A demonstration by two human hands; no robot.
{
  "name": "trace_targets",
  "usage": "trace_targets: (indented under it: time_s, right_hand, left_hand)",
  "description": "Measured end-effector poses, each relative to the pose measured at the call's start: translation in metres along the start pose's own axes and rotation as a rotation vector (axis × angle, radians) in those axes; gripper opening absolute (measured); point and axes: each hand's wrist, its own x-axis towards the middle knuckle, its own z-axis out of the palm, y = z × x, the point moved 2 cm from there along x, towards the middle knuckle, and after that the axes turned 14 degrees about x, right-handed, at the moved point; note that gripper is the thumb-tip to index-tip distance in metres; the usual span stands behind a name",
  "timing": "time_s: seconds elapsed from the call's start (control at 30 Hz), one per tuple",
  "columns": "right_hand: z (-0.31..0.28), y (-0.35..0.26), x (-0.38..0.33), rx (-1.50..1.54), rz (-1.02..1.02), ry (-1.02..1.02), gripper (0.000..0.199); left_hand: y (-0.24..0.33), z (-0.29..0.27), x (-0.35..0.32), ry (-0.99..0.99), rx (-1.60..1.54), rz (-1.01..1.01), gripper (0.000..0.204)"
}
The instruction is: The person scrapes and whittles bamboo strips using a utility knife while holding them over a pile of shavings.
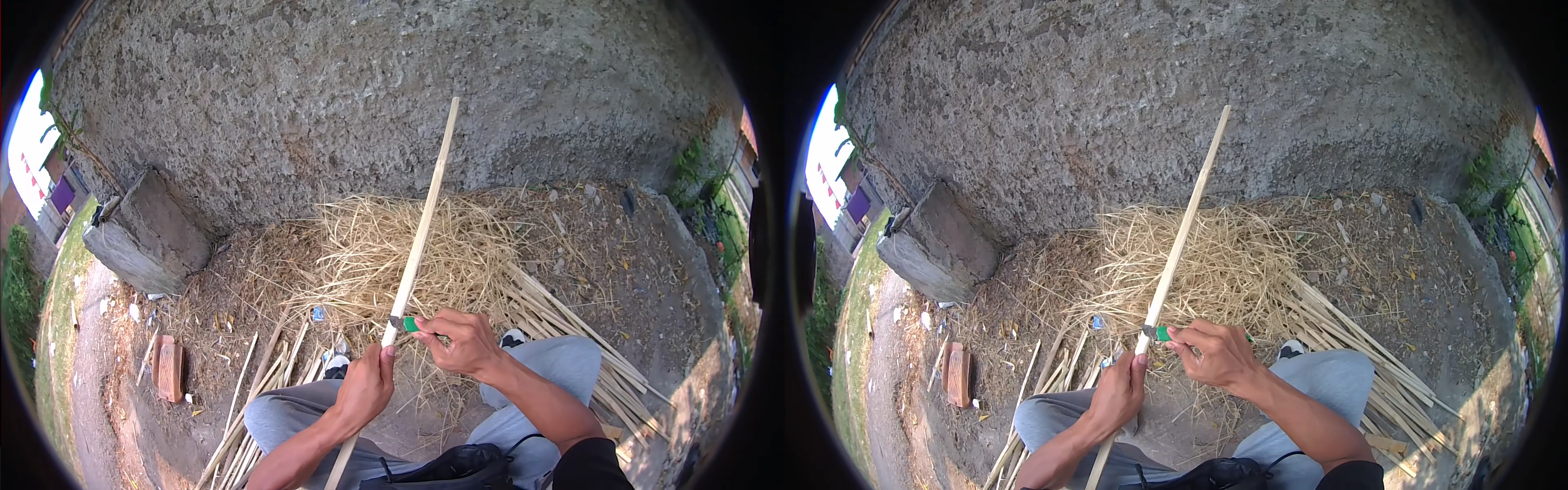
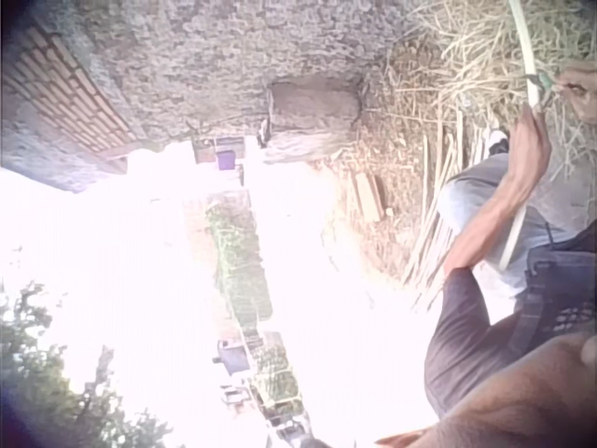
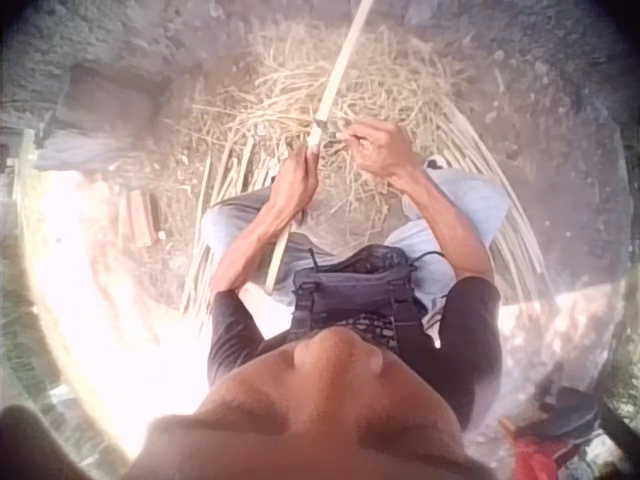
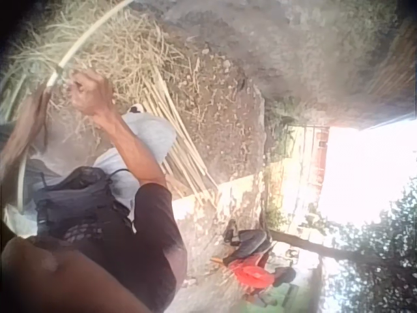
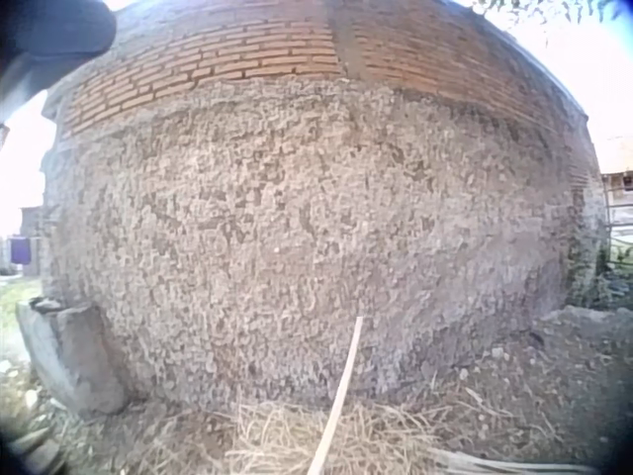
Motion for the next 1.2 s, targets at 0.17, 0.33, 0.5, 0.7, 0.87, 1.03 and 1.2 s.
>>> trace_targets:
  time_s: [0.17, 0.33, 0.5, 0.7, 0.87, 1.03, 1.2]
  right_hand:
    - [0.0, 0.0, 0.0, -0.028, -0.004, 0.0, 0.009]
    - [-0.068, 0.063, 0.024, -0.166, 0.321, 0.308, 0.013]
    - [-0.11, 0.065, 0.019, 0.161, 0.26, 0.509, 0.014]
    - [-0.055, 0.036, 0.001, 0.45, 0.36, 0.216, 0.015]
    - [-0.007, 0.008, -0.009, 0.33, 0.248, -0.112, 0.016]
    - [-0.01, 0.0, -0.007, 0.258, 0.143, -0.097, 0.016]
    - [-0.003, 0.007, -0.01, 0.063, 0.108, -0.085, 0.011]
  left_hand:
    - [-0.002, 0.003, 0.001, -0.001, -0.014, -0.007, 0.033]
    - [0.009, 0.018, -0.034, -0.183, -0.015, 0.066, 0.032]
    - [-0.012, 0.013, -0.038, -0.14, 0.024, 0.009, 0.032]
    - [-0.026, 0.011, -0.028, -0.022, -0.078, -0.078, 0.036]
    - [-0.02, 0.012, -0.024, -0.007, -0.111, -0.029, 0.032]
    - [-0.016, 0.011, -0.027, -0.027, -0.112, -0.03, 0.033]
    - [-0.012, 0.004, -0.03, -0.092, -0.005, -0.055, 0.032]
